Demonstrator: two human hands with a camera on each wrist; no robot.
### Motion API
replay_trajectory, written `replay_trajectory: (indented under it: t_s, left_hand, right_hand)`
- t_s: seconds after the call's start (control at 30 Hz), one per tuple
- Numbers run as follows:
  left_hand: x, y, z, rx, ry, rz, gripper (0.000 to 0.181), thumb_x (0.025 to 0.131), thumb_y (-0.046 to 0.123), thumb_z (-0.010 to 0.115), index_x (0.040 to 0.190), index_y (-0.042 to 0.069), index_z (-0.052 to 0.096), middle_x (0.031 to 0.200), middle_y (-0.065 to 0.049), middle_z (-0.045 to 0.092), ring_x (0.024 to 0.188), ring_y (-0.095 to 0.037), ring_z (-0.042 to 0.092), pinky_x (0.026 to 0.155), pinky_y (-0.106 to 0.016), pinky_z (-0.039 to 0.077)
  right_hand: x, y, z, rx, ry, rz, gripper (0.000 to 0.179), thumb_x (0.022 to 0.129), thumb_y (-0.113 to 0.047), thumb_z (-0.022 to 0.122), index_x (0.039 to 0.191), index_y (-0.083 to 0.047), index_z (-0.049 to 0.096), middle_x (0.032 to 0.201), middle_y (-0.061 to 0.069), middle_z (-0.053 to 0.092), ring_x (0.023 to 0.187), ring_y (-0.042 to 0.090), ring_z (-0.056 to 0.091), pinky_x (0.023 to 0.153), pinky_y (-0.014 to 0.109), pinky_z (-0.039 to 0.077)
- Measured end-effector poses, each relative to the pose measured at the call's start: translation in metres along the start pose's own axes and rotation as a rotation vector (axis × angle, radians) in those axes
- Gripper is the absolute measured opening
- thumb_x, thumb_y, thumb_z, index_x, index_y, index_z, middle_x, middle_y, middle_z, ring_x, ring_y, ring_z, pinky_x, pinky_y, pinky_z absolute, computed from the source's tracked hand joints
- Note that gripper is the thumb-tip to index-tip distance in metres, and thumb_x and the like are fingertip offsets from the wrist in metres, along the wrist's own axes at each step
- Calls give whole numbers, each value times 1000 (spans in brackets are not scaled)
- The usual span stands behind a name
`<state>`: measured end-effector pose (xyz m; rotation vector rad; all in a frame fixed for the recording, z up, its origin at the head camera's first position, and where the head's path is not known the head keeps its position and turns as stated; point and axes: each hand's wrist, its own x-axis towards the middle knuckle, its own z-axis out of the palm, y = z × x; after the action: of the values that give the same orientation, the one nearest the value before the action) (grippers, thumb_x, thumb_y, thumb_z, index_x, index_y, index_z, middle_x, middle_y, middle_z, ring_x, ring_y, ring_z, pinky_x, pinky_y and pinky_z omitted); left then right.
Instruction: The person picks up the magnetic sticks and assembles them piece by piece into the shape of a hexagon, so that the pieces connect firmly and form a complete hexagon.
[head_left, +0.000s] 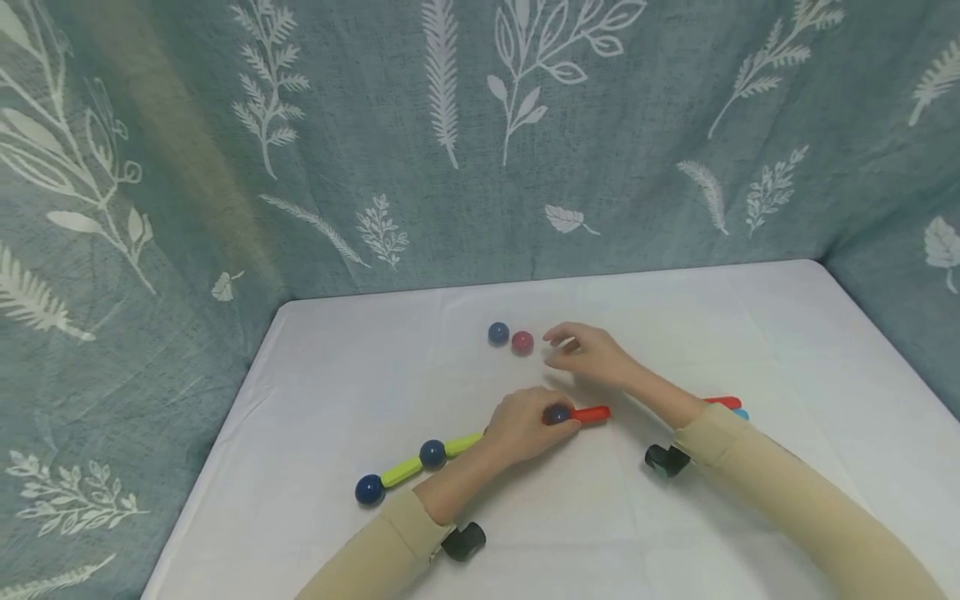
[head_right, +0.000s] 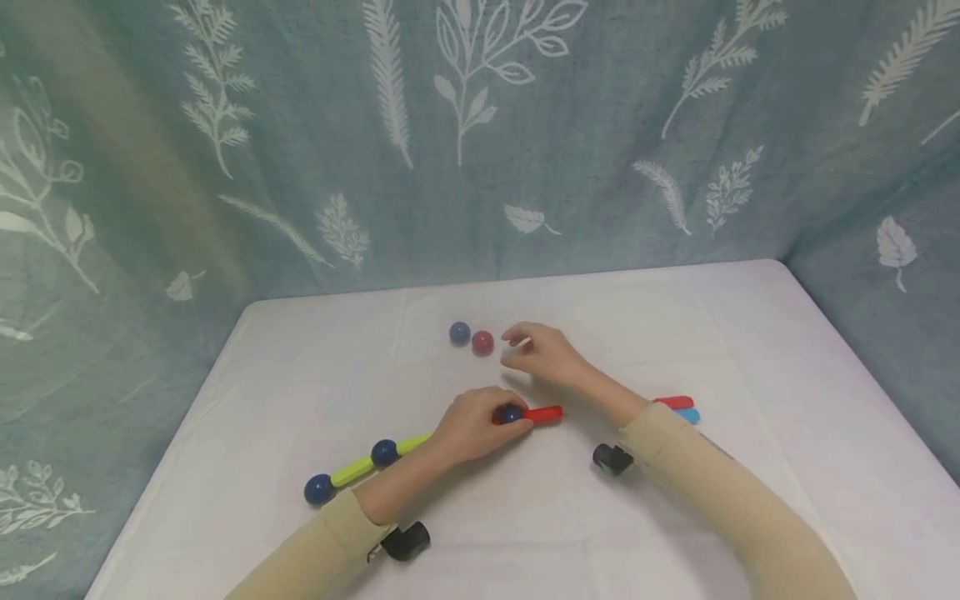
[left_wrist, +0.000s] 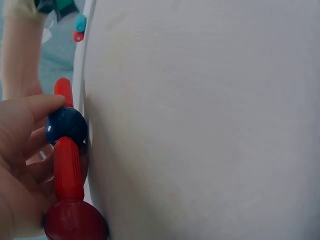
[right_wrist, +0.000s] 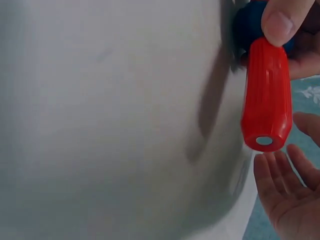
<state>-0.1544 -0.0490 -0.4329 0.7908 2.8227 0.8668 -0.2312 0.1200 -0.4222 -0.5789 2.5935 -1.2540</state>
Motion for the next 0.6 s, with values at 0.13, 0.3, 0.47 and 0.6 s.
replay_trajectory:
  t_s: [0.13,0.3,0.47,0.6]
  left_hand:
    - [-2,-1,0,4,4,-3,15,88,31,72,97,19,72,88,9,69,81,-9,60,75,-25,46]
    - [-5,-1,-1,-4,11,-3,16,89,32,71,97,19,72,89,9,69,82,-9,60,75,-24,46]
    - [-5,-3,1,-5,19,4,16,89,33,71,97,20,71,89,9,69,83,-8,61,74,-23,46]
    - [-5,-2,1,5,27,-2,16,88,33,72,97,20,71,89,9,69,82,-8,61,73,-23,46]
  right_hand:
    - [21,-4,7,-38,-6,-17,44,88,-16,72,128,-4,58,122,16,61,113,32,59,95,44,47]
    - [38,-9,16,-98,-26,-28,50,85,-14,75,129,-2,56,120,17,61,112,32,59,93,42,49]
    - [47,-11,22,-147,-43,-25,49,84,-13,76,128,-1,57,118,15,62,110,30,59,91,40,50]
    - [47,-13,22,-183,-41,-49,40,84,-13,76,120,-3,61,114,13,64,107,29,61,90,40,50]
